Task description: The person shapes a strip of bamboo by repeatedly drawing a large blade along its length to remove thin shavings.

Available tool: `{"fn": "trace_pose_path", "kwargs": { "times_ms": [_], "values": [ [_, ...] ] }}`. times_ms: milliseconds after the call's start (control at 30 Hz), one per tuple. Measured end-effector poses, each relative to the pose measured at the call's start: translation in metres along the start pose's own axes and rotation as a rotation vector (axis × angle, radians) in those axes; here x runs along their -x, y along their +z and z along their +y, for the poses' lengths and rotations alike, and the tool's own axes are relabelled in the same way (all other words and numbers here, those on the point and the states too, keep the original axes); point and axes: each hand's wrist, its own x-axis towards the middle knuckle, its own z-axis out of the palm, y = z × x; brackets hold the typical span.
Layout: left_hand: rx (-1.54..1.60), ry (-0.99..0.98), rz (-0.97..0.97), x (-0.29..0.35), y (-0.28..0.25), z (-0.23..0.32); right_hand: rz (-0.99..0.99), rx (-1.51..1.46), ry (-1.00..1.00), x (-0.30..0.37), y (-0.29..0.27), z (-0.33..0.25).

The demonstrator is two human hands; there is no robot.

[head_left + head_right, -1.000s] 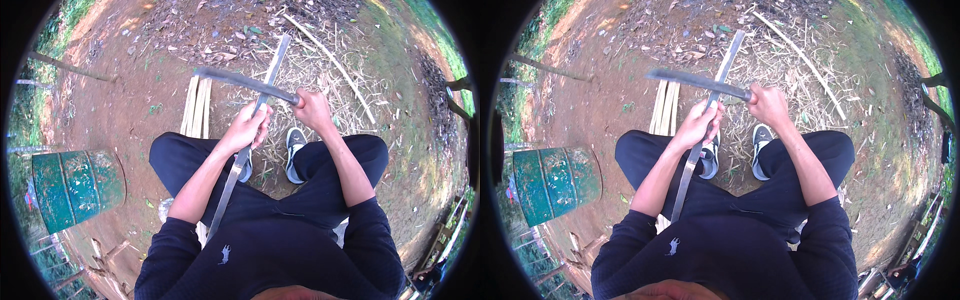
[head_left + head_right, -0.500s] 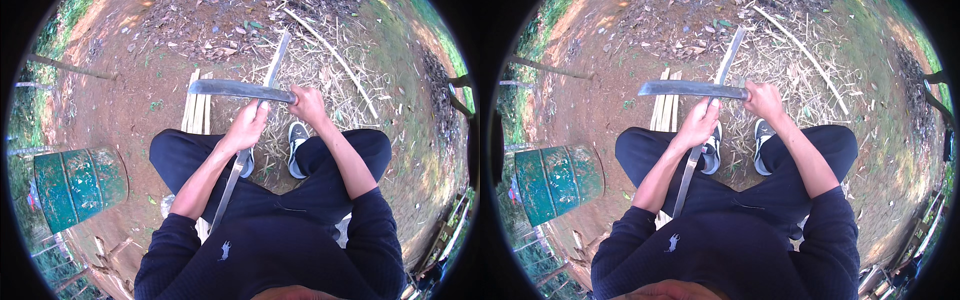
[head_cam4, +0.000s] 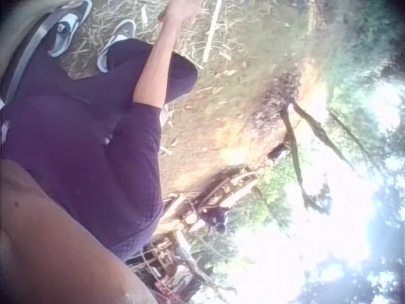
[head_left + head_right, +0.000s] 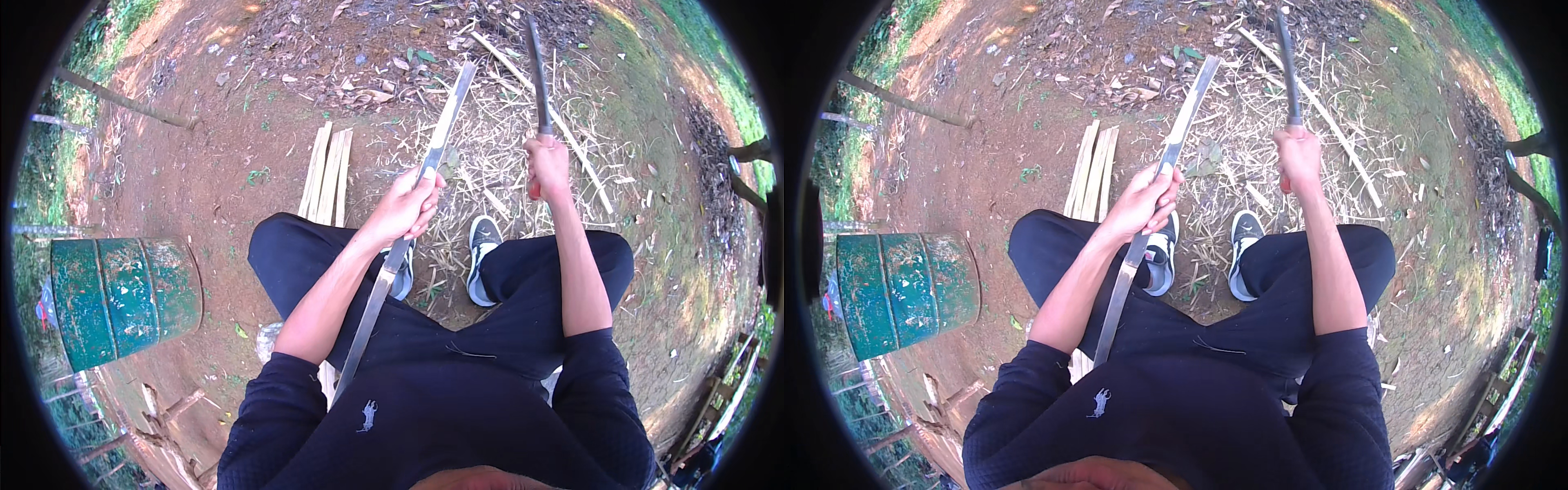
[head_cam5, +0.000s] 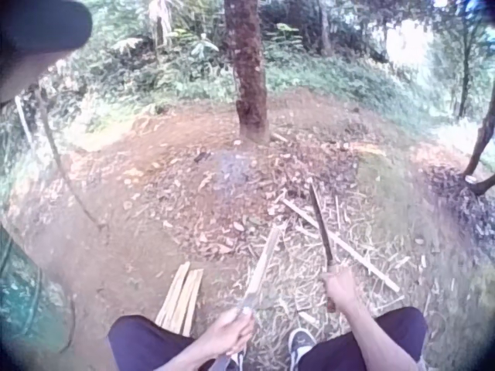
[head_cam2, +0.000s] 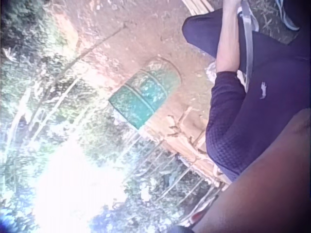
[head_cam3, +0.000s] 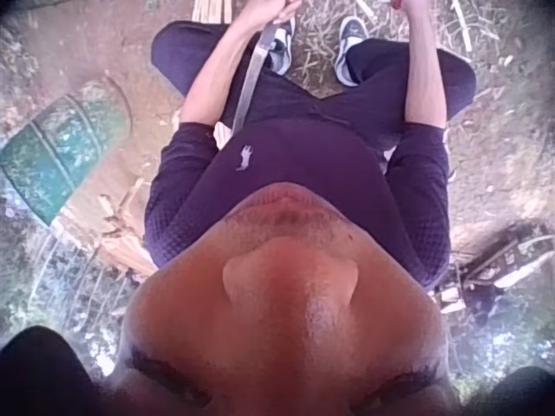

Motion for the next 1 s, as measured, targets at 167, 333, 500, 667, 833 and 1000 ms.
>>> {"fn": "trace_pose_path", "kwargs": {
  "times_ms": [167,333,500,667,833,1000],
  "values": [
    [0.064,0.018,0.046,0.003,0.003,0.007,-0.028,0.355,-0.373,0.047,0.019,-0.042],
    [0.056,0.033,0.045,0.004,0.000,0.004,-0.066,0.517,-0.801,0.065,0.035,-0.037],
    [-0.066,0.032,0.083,0.002,0.000,-0.003,-0.142,0.701,-0.914,0.068,0.036,-0.045],
    [-0.025,0.014,0.089,-0.001,0.000,-0.006,-0.206,0.789,-0.730,0.083,0.037,-0.064],
    [-0.030,0.020,0.070,-0.002,-0.003,-0.004,-0.063,0.675,-1.164,0.069,0.033,-0.054],
    [-0.025,0.019,0.066,-0.003,-0.006,-0.007,-0.060,0.736,-1.192,0.065,0.032,-0.054]
  ]
}}
